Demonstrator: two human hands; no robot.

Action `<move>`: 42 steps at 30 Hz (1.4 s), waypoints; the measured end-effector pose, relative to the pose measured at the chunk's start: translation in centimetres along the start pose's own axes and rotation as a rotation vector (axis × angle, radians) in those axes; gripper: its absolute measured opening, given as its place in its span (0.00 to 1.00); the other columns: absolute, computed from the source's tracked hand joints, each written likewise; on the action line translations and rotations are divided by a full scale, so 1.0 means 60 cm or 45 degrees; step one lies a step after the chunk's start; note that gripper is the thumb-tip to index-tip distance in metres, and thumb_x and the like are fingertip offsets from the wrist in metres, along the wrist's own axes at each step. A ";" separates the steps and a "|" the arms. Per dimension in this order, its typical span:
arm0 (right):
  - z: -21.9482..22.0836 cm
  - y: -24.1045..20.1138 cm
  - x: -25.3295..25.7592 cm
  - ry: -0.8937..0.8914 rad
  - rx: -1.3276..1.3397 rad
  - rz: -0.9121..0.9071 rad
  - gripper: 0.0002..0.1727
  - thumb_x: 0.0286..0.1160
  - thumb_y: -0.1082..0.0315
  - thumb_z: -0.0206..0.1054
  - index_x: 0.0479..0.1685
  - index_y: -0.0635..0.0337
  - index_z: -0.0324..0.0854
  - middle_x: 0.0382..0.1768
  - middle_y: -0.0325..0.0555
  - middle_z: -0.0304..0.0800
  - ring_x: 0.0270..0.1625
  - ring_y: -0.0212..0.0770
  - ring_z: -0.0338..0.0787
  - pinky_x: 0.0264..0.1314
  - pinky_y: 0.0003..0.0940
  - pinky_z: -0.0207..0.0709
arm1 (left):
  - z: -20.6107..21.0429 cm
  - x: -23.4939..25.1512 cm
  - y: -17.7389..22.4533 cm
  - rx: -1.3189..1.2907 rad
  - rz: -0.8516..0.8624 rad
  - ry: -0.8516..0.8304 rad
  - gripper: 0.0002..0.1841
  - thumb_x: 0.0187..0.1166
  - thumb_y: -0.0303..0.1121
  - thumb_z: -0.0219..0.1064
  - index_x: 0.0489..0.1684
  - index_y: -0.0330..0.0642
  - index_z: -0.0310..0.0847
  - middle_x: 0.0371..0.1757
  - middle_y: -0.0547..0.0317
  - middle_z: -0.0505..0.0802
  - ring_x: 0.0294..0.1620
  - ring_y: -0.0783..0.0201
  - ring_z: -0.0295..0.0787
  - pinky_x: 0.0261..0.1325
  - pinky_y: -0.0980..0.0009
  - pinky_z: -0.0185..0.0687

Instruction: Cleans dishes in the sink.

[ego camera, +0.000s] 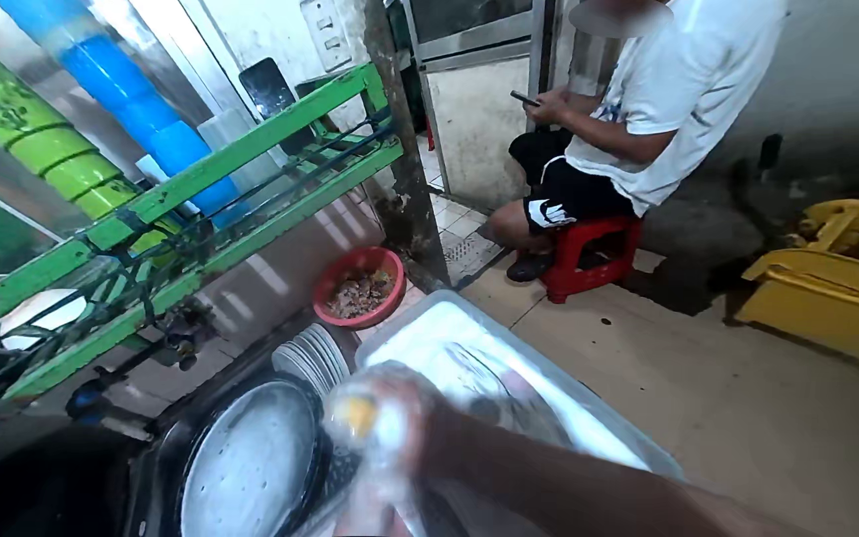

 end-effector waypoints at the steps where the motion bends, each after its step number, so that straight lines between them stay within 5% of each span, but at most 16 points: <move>1: 0.007 0.006 -0.002 0.063 0.058 -0.070 0.25 0.69 0.55 0.76 0.60 0.62 0.86 0.53 0.54 0.95 0.58 0.47 0.93 0.65 0.47 0.86 | -0.006 0.003 0.002 -0.012 0.015 0.003 0.15 0.62 0.26 0.75 0.46 0.52 0.94 0.41 0.64 0.97 0.42 0.72 0.94 0.50 0.71 0.90; 4: -0.028 0.075 0.020 -0.019 0.043 0.481 0.29 0.72 0.59 0.76 0.74 0.57 0.80 0.69 0.53 0.86 0.70 0.48 0.86 0.76 0.49 0.77 | 0.001 0.003 0.010 0.006 0.038 0.265 0.18 0.53 0.15 0.62 0.43 0.39 0.84 0.35 0.56 0.95 0.35 0.67 0.93 0.42 0.66 0.90; 6: -0.034 0.102 0.030 0.013 -0.097 0.664 0.31 0.74 0.55 0.74 0.77 0.52 0.77 0.74 0.51 0.83 0.74 0.49 0.83 0.80 0.53 0.74 | 0.014 0.014 0.006 0.008 0.107 0.537 0.11 0.63 0.18 0.57 0.37 0.37 0.82 0.26 0.57 0.90 0.24 0.68 0.87 0.33 0.69 0.87; 7: -0.027 0.089 0.025 -0.065 -0.070 0.707 0.33 0.74 0.55 0.74 0.81 0.51 0.74 0.75 0.52 0.81 0.76 0.50 0.82 0.80 0.55 0.73 | 0.016 0.021 0.004 -0.023 0.173 0.631 0.10 0.73 0.22 0.54 0.45 0.35 0.80 0.29 0.54 0.92 0.28 0.66 0.90 0.36 0.66 0.90; 10: 0.035 0.021 -0.033 -0.031 0.021 0.221 0.30 0.64 0.58 0.78 0.69 0.61 0.84 0.62 0.57 0.91 0.68 0.50 0.89 0.75 0.50 0.79 | -0.004 0.043 0.025 -0.084 0.458 0.687 0.19 0.93 0.39 0.44 0.68 0.40 0.72 0.45 0.50 0.94 0.44 0.58 0.96 0.47 0.57 0.95; 13: 0.043 0.044 -0.060 0.029 -0.173 -0.242 0.21 0.67 0.50 0.75 0.55 0.50 0.90 0.62 0.49 0.93 0.74 0.51 0.85 0.82 0.56 0.73 | -0.040 0.027 0.080 -0.074 0.635 0.705 0.22 0.93 0.48 0.41 0.59 0.43 0.77 0.44 0.54 0.95 0.47 0.60 0.96 0.51 0.55 0.95; 16: -0.027 0.101 -0.024 -0.288 -0.429 0.104 0.23 0.71 0.52 0.72 0.64 0.50 0.88 0.66 0.53 0.89 0.75 0.58 0.80 0.80 0.63 0.65 | -0.039 0.004 0.087 -0.110 0.588 0.740 0.20 0.92 0.46 0.45 0.57 0.43 0.79 0.44 0.53 0.96 0.47 0.60 0.97 0.49 0.56 0.95; 19: -0.038 0.090 0.028 -0.201 -0.487 0.324 0.23 0.71 0.50 0.72 0.65 0.46 0.88 0.70 0.52 0.86 0.76 0.59 0.78 0.80 0.65 0.66 | -0.016 0.014 0.038 -0.164 0.439 0.623 0.20 0.91 0.46 0.51 0.66 0.41 0.75 0.49 0.49 0.95 0.51 0.57 0.95 0.53 0.54 0.94; 21: -0.006 0.042 0.025 -0.193 -0.342 0.204 0.27 0.70 0.49 0.73 0.69 0.47 0.86 0.73 0.54 0.83 0.80 0.60 0.76 0.83 0.65 0.63 | -0.005 0.029 0.021 -0.226 0.417 0.599 0.21 0.92 0.47 0.48 0.66 0.40 0.74 0.50 0.47 0.94 0.52 0.56 0.95 0.54 0.53 0.93; 25: 0.058 0.040 -0.058 0.090 -0.267 -0.273 0.25 0.66 0.45 0.75 0.59 0.47 0.89 0.60 0.54 0.93 0.68 0.58 0.88 0.70 0.61 0.80 | -0.019 0.026 0.070 -0.195 0.550 0.711 0.26 0.93 0.53 0.39 0.61 0.44 0.78 0.46 0.52 0.95 0.49 0.58 0.96 0.51 0.53 0.94; 30: -0.030 0.093 0.002 -0.339 -0.349 0.591 0.29 0.76 0.47 0.68 0.76 0.47 0.81 0.78 0.55 0.77 0.84 0.59 0.70 0.85 0.61 0.61 | -0.009 0.019 0.044 -0.152 0.463 0.740 0.24 0.95 0.48 0.39 0.60 0.42 0.79 0.45 0.51 0.95 0.48 0.59 0.96 0.51 0.56 0.95; 35: 0.011 0.025 0.031 -0.095 -0.150 0.183 0.29 0.67 0.43 0.74 0.68 0.41 0.86 0.82 0.47 0.77 0.90 0.55 0.62 0.93 0.66 0.42 | 0.027 0.039 0.001 -0.273 0.345 0.649 0.22 0.94 0.46 0.41 0.65 0.42 0.75 0.49 0.49 0.93 0.50 0.58 0.94 0.52 0.55 0.93; 37: -0.011 0.061 0.035 -0.011 -0.041 0.388 0.33 0.66 0.54 0.79 0.75 0.50 0.82 0.84 0.51 0.72 0.90 0.55 0.62 0.93 0.63 0.48 | 0.028 0.033 0.014 -0.153 0.446 0.673 0.22 0.94 0.45 0.43 0.70 0.41 0.72 0.51 0.50 0.93 0.52 0.59 0.94 0.54 0.56 0.93; 40: -0.045 0.103 0.041 0.499 0.580 0.925 0.22 0.77 0.65 0.72 0.69 0.61 0.79 0.54 0.49 0.91 0.52 0.41 0.90 0.55 0.41 0.86 | 0.028 0.024 0.047 0.263 0.712 0.793 0.22 0.95 0.43 0.38 0.73 0.41 0.68 0.42 0.66 0.93 0.42 0.74 0.93 0.47 0.73 0.93; 41: -0.046 0.105 0.042 0.684 0.863 1.020 0.17 0.80 0.64 0.69 0.64 0.60 0.78 0.39 0.44 0.88 0.34 0.34 0.86 0.35 0.32 0.83 | 0.024 0.026 0.055 0.332 0.780 0.844 0.24 0.95 0.48 0.37 0.67 0.42 0.72 0.40 0.69 0.95 0.42 0.76 0.94 0.48 0.74 0.93; 42: -0.051 0.099 0.044 0.826 1.107 1.054 0.15 0.81 0.62 0.67 0.61 0.57 0.78 0.34 0.41 0.85 0.28 0.32 0.83 0.28 0.29 0.79 | 0.022 0.029 0.063 0.344 0.795 0.908 0.29 0.94 0.55 0.33 0.64 0.43 0.75 0.42 0.68 0.96 0.46 0.73 0.95 0.51 0.70 0.94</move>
Point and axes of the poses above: each hand's wrist, its own x-axis towards the middle knuckle, its own z-axis out of the palm, y = z × x, the point moved 1 cm from there along x, towards the middle knuckle
